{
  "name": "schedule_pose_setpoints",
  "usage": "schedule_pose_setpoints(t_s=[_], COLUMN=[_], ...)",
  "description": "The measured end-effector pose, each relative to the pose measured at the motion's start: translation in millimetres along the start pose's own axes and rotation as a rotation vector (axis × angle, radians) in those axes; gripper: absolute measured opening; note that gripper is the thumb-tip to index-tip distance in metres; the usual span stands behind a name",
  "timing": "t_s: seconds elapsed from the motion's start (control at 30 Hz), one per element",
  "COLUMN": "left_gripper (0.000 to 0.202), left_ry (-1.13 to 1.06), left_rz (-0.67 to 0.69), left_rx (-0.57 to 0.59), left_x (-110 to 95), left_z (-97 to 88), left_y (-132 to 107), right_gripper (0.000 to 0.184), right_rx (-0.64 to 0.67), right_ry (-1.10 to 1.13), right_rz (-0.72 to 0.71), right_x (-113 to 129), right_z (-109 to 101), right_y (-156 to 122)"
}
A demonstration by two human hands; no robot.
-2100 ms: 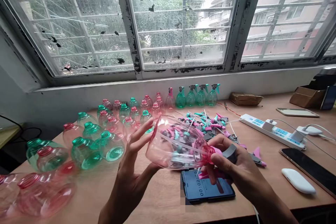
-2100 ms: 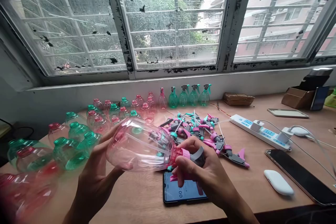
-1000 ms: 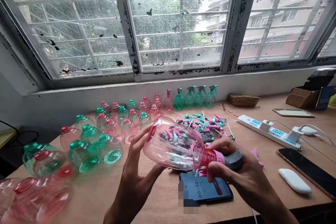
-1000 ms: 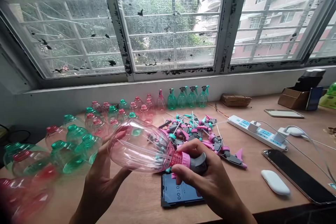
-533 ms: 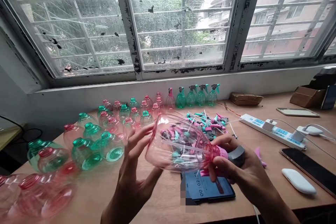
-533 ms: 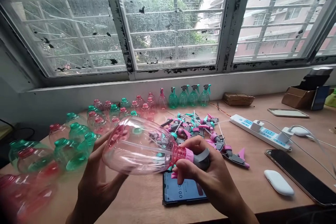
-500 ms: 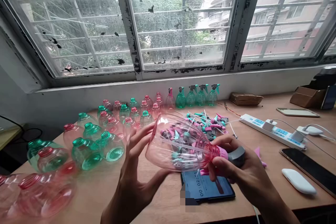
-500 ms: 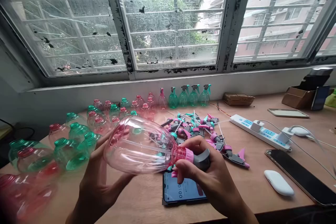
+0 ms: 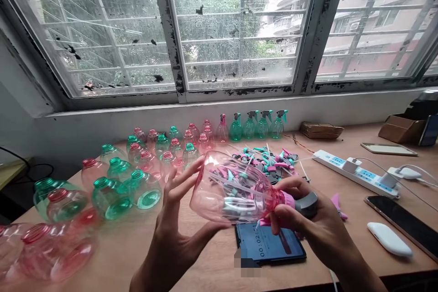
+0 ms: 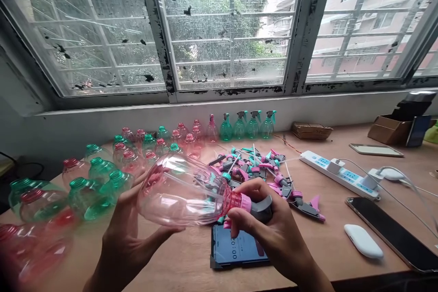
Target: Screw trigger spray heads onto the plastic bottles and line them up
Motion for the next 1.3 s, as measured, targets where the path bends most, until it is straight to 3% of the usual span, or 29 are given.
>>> schedule_pose_setpoints(t_s=[0.17,0.37,0.43,0.63,0.77,0.9,1.1,1.3], left_gripper=[0.064,0.075,0.079,0.051,0.060,0.064,0.047,0.058], left_ry=[0.012,0.071,0.086,-0.102,-0.050,0.022,-0.011,-0.033], left_rz=[-0.117,0.007,-0.017,-0.105,-0.026,-0.036,-0.137,-0.035], left_rx=[0.069,0.041,0.071,0.081,0.098,0.108,0.001,-0.056], left_x=[8,1,1,6,5,6,11,5], left_z=[3.8,1.1,2.7,0.7,-2.1,-2.3,-1.7,-1.5], left_y=[-3,0,-1,-4,-1,0,0,2], right_gripper=[0.041,0.040,0.039,0.038,0.039,0.037,0.034,0.039], right_rx=[0.000,-0.005,-0.021,0.004,0.001,-0.011,-0.011,0.019], right_ry=[-0.027,0.103,0.064,0.058,0.159,0.044,-0.119,0.060], right_rz=[-0.010,0.024,0.009,0.000,0.012,-0.032,-0.112,0.027], right_x=[0,-2,-2,-1,0,2,7,1], right_z=[1,2,0,2,2,-2,0,3], right_y=[0,2,3,4,5,6,5,4])
Point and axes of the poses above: each hand's wrist, its own y-axis towards the middle knuckle, its own z-axis out of the palm, x = y × z, the point moved 6 cm from there along y, towards the middle knuckle, and after that the axes turned 9 degrees about -z, right-handed, at the moved point
